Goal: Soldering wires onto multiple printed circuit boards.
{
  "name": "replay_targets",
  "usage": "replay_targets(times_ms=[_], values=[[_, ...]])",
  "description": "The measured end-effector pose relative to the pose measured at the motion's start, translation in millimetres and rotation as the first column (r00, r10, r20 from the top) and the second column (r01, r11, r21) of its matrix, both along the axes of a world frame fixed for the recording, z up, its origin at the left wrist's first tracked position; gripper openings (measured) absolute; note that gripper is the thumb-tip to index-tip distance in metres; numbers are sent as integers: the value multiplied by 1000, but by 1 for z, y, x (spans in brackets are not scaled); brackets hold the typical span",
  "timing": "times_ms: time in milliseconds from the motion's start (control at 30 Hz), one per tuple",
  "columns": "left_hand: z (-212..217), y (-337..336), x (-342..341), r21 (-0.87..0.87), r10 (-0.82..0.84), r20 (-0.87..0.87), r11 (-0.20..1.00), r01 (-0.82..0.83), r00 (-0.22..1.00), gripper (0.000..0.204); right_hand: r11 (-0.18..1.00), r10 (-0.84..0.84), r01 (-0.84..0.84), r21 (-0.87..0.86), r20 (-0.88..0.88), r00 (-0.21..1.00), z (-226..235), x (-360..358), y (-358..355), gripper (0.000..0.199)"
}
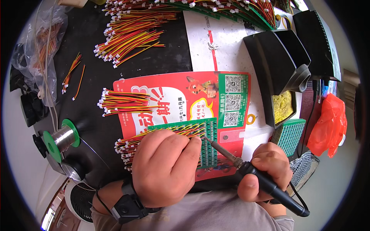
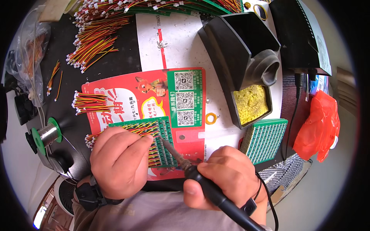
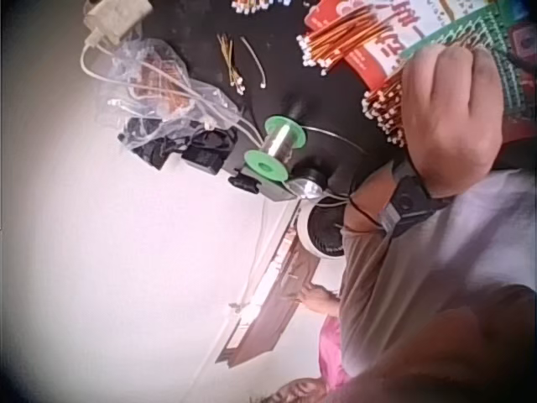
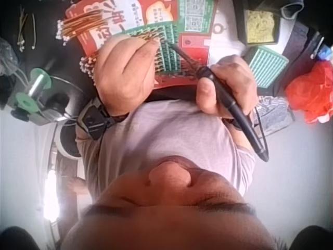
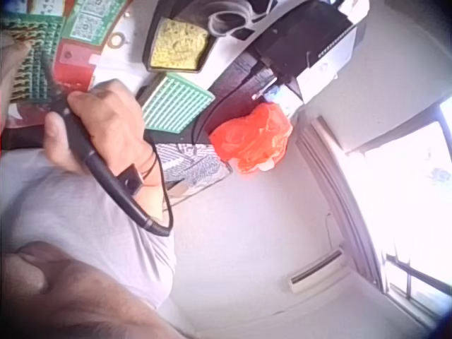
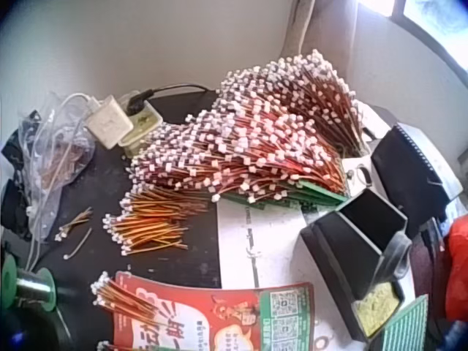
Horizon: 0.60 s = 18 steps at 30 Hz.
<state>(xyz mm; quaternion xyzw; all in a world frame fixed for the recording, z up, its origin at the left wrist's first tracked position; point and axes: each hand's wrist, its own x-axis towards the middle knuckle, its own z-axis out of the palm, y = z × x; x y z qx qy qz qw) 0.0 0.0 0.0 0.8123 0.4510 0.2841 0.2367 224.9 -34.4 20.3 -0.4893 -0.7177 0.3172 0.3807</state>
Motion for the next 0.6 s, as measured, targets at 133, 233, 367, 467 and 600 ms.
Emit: replay_targets(times_ms=[133, 233, 367, 467, 600], values=[[-1, 0, -1, 16, -14, -52, 1000, 14, 999, 27, 1000, 6, -6, 31, -6, 1000, -3, -1, 3, 39], [-2, 0, -3, 12, -44, -91, 999, 45, 995, 22, 995, -71, 73, 65, -26, 997, -6, -2, -8, 38], [4, 0, -4, 43, -51, -80, 998, 54, 995, 23, 972, -201, 210, 105, -87, 976, -5, -1, -18, 43], [3, -1, 3, 22, -14, -28, 1000, 15, 1000, 29, 962, -185, 196, 190, -71, 980, -9, 1, -18, 42], [1, -7, 1, 80, 3, -112, 997, 6, 994, 19, 922, -153, 187, 338, -127, 980, -19, 3, -14, 34]])
